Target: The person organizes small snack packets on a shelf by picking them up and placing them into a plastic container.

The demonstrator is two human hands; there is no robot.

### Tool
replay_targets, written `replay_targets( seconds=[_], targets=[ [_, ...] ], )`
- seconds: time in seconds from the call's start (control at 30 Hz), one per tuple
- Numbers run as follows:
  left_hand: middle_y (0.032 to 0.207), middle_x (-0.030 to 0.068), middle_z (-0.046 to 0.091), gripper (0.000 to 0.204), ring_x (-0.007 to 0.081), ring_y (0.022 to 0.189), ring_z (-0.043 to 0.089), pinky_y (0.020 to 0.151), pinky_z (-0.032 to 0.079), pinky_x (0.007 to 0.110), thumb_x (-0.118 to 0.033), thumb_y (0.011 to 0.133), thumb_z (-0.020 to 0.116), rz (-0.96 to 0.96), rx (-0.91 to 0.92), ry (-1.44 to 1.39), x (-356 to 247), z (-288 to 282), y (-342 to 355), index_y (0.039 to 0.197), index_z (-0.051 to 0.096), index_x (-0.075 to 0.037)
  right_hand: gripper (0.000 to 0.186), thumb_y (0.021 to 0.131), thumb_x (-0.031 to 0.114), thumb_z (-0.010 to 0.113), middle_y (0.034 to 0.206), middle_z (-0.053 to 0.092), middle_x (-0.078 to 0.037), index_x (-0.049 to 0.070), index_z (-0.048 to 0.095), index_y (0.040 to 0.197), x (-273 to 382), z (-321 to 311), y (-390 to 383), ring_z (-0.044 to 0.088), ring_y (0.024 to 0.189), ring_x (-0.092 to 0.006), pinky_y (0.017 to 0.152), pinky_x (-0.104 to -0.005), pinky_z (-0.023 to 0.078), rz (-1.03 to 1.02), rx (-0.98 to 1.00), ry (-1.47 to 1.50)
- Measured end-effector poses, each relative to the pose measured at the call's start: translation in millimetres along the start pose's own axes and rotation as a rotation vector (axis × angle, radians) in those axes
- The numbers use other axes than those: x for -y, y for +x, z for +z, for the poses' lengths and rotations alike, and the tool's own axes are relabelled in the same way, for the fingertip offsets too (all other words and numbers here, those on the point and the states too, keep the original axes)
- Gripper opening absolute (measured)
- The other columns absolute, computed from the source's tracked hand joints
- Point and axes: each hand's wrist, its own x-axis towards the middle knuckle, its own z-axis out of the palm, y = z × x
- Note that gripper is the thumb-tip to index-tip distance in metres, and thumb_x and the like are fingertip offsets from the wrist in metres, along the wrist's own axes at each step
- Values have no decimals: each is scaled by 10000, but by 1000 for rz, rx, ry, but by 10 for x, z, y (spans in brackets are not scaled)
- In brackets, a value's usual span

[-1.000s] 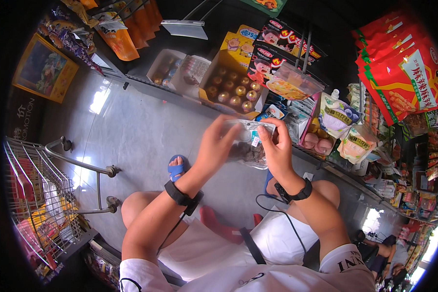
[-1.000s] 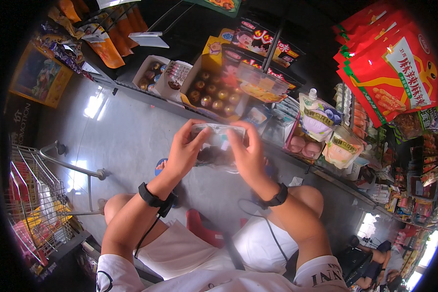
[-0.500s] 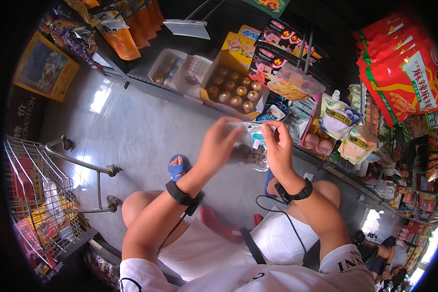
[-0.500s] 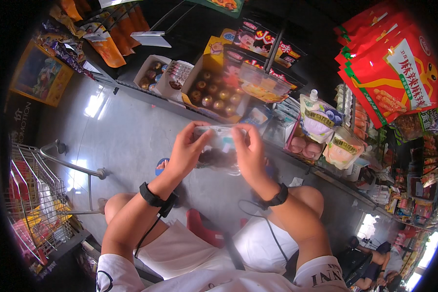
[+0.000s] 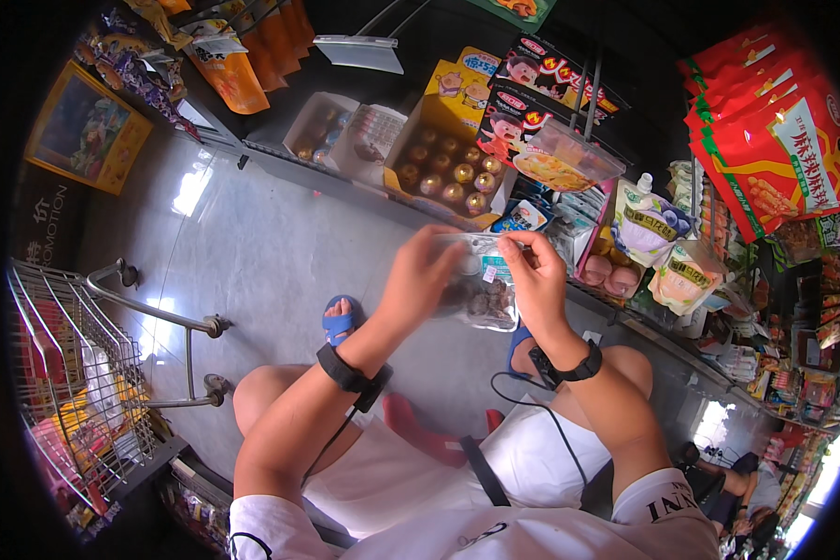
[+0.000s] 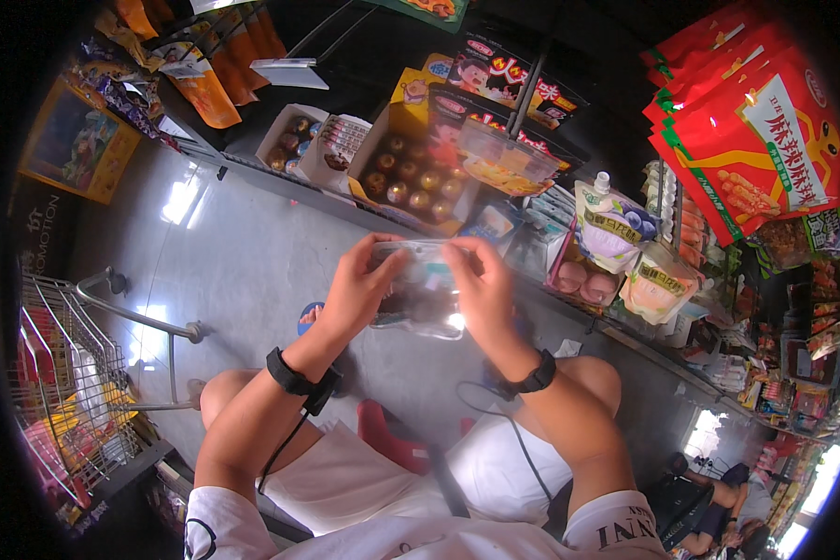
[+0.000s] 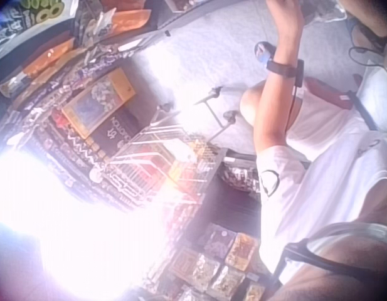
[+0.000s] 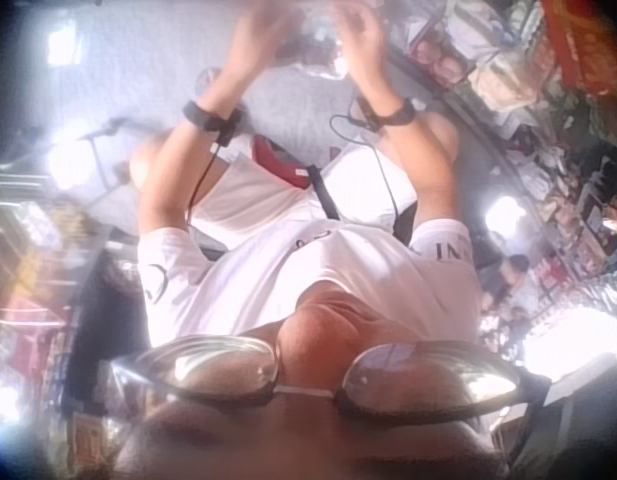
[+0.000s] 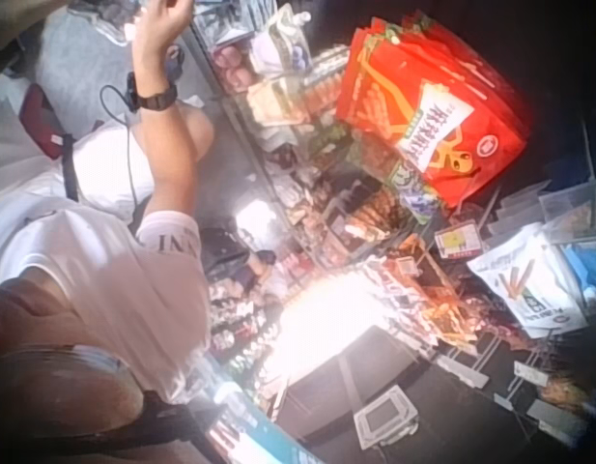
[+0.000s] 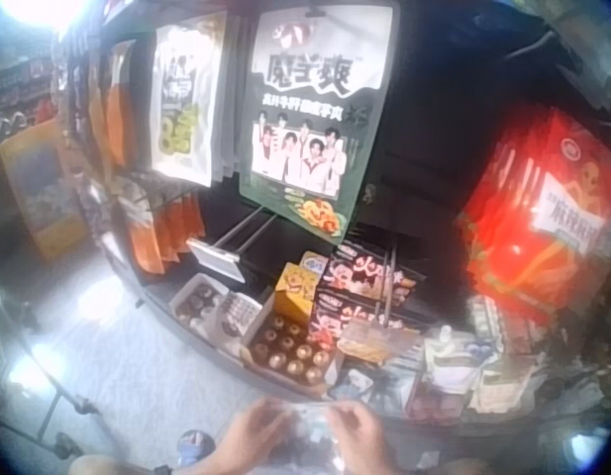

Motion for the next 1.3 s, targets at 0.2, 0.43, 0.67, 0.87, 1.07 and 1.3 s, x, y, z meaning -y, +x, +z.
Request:
replay_targets(
  seconds=[0.2,0.43,0.67,0.87,1.07,1.3],
  targets=[
    [808,-17,624,219,48,656,512,583,430,224,-181,988,631,44,-12,72,64,-17,8,1124,623,-9,185,963,181,704,863,634,39,7,676,1020,2,25,8,519,735,-7,642,-172,406,27,-14,2],
    [810,-18,624,208,43,650,500,568,417,219,-176,990,631,51,-7,100,123,-18,17,1114,620,-10,167,966,178,692,852,623,48,21,676,1021,51,22,1,482,662,6,573,-175,374,20,-2,-75],
    [809,-30,622,196,32,651,511,554,414,211,-164,983,644,28,9,61,74,-12,13,1102,613,-12,175,969,194,684,824,612,56,29,673,1024,39,2,9,457,620,10,533,-188,353,17,2,-121],
    [823,37,670,210,81,687,579,609,463,263,-152,949,670,-23,29,79,35,-45,20,1090,631,-1,149,950,139,708,856,636,44,5,684,1010,25,-3,32,493,666,7,575,-166,389,-10,-6,-126],
    [847,105,717,224,136,749,648,686,516,314,-144,923,682,-48,23,96,28,-54,16,1081,648,11,195,970,195,675,869,640,15,12,664,1038,-13,-36,42,515,681,-26,596,-208,421,-24,31,-176],
    [842,111,714,215,142,751,649,690,515,318,-142,921,682,-51,-4,132,55,-59,15,1067,656,14,192,979,199,663,862,633,5,13,655,1030,-96,-27,44,512,666,-30,584,-213,411,-54,34,-170]
  ],
)
